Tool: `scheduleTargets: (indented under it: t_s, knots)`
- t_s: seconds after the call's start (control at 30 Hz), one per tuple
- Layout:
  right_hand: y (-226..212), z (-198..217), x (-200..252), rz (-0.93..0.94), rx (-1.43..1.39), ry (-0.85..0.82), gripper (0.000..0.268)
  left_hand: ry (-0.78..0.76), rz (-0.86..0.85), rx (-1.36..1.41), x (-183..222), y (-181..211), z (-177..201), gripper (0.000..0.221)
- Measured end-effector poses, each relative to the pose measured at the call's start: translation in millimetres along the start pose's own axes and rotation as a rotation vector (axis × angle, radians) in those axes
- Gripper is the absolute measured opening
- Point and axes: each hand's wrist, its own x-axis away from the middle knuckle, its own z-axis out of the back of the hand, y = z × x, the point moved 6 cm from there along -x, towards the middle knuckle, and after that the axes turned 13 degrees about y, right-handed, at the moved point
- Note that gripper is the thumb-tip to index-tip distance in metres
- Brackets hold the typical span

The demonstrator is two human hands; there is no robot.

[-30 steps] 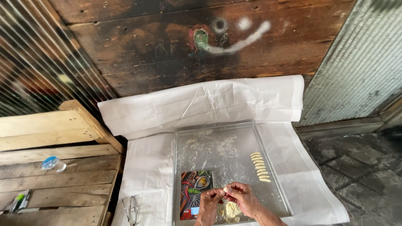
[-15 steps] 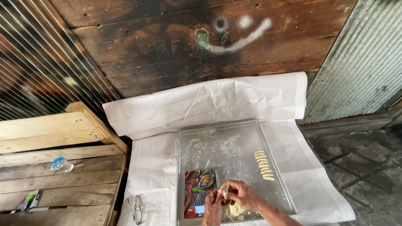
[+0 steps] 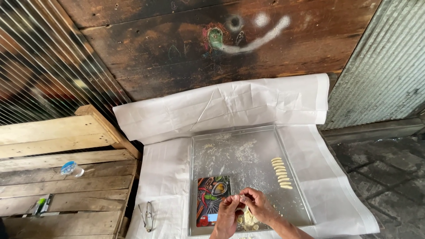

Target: Shaping dough into crescent-shaped pastries by hand and placing them on a metal tray.

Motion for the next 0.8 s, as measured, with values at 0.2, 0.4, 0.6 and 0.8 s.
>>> scheduleTargets:
  t_s: [0.2, 0.4, 0.6, 0.8]
  knots:
    - [29, 1, -7, 0.047, 0.101, 0.155, 0.03, 0.29, -0.16, -0.124, 3, 15, 0, 0.022]
    - [45, 5, -3, 0.134, 0.101, 0.237, 0.019, 0.191, -0.091, -0.117, 14, 10, 3, 0.031]
    - [35, 0, -1, 0.223, 0.167, 0.128, 0.036, 0.032, -0.247, -0.255, 11, 21, -1, 0.017]
    - [2, -2, 1, 0.229, 0.176, 0.01, 0.042, -0.152, -0.038, -0.113, 8, 25, -5, 0.016]
